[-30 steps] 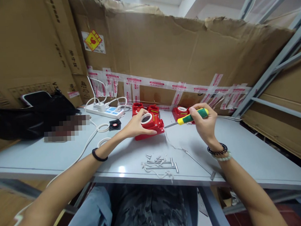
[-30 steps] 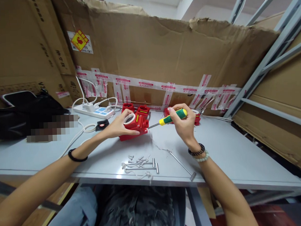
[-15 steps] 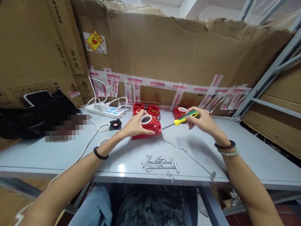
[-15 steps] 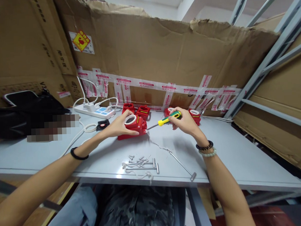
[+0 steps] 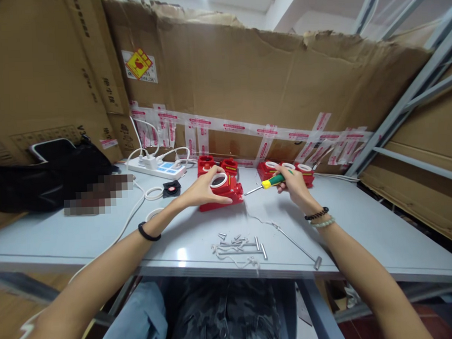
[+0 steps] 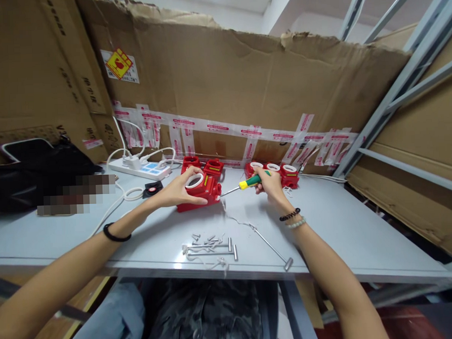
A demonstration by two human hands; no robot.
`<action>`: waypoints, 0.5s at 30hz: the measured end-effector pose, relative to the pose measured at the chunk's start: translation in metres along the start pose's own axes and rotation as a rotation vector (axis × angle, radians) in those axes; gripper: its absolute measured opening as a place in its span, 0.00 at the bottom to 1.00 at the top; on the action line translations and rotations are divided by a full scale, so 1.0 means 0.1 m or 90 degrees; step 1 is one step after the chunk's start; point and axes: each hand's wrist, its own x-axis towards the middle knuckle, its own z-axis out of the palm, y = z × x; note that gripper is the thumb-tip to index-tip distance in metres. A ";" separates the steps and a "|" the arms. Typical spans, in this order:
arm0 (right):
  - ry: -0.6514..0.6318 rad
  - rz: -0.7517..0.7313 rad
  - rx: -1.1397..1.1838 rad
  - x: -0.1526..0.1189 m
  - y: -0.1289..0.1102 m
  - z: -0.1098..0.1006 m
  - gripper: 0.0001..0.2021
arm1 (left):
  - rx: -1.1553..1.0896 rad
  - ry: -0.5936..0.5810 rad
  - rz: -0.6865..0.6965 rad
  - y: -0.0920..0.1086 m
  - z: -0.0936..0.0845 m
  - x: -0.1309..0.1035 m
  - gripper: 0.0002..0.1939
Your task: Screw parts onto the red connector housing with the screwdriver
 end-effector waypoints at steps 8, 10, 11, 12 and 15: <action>0.013 0.114 0.091 0.05 0.09 0.05 0.16 | -0.044 -0.006 -0.016 0.05 0.00 0.00 0.33; 0.014 0.134 0.107 0.06 0.10 0.06 0.16 | -0.062 -0.008 -0.020 0.07 0.00 0.00 0.32; 0.014 0.144 0.113 0.07 0.11 0.06 0.16 | -0.069 -0.007 -0.022 0.07 0.00 0.00 0.32; 0.014 0.154 0.120 0.07 0.11 0.06 0.16 | -0.074 -0.007 -0.026 0.07 0.00 -0.01 0.32; 0.006 0.184 0.141 0.08 0.13 0.07 0.16 | -0.091 -0.005 -0.051 0.06 0.01 -0.01 0.33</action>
